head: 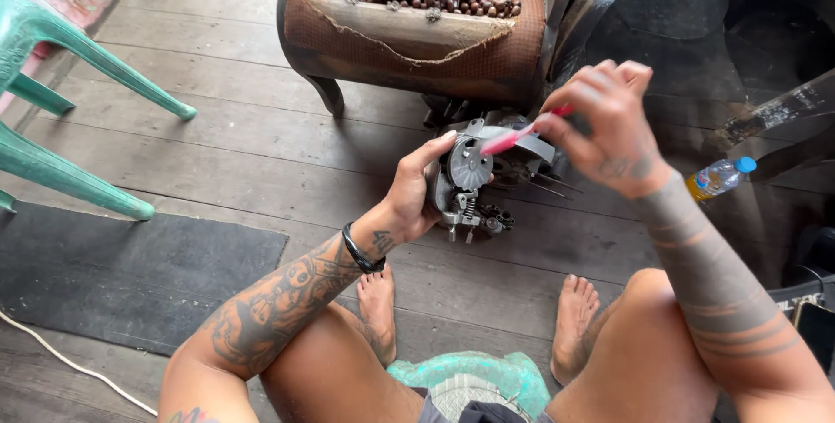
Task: The person sits on the floor and scrubs a small, metallic mechanical component with a pink toothbrush. They rotate the object to clean various angles and crevices, focusing on the surface and internal parts.
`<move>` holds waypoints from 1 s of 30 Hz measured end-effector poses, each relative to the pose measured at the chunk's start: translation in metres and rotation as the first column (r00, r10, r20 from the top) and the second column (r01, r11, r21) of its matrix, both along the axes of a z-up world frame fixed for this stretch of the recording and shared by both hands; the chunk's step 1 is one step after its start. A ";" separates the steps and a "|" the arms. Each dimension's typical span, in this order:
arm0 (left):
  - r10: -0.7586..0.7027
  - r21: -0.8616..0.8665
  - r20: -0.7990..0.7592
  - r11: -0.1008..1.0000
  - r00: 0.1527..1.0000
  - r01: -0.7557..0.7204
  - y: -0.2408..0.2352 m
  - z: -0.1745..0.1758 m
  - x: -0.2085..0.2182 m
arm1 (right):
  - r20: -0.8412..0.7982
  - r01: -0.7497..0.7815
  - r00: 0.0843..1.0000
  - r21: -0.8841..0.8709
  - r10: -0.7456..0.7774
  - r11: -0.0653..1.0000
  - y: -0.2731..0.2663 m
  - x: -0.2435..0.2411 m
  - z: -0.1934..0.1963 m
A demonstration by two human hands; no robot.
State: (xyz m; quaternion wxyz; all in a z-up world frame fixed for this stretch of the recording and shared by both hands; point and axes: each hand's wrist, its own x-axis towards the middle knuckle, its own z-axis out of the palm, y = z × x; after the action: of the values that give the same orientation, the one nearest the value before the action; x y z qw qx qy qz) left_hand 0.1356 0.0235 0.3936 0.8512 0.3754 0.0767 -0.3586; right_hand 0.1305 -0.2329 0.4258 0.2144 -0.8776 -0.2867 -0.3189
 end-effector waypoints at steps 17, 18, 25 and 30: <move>0.013 0.041 -0.030 0.999 0.999 -0.012 -0.003 -0.003 0.004 | -0.046 -0.032 0.998 -0.002 0.032 0.999 0.005 -0.004 -0.006; 0.027 0.048 -0.041 0.999 0.999 -0.025 -0.001 -0.001 0.003 | -0.027 -0.002 1.000 0.012 0.002 1.000 0.001 0.000 -0.005; 0.018 0.033 -0.065 0.999 0.998 -0.016 -0.002 -0.016 0.007 | -0.035 -0.069 0.997 -0.014 0.068 0.998 0.015 -0.005 -0.005; 0.000 0.030 -0.067 1.000 0.998 0.002 -0.003 -0.016 0.006 | -0.019 -0.072 0.997 -0.013 0.072 0.997 0.024 -0.009 -0.004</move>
State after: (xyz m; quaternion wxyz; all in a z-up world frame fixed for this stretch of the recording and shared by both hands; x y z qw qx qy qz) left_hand 0.1416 0.0209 0.3780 0.8422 0.3760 0.1105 -0.3703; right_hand 0.1211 -0.2087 0.4218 0.2224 -0.8710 -0.3182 -0.3011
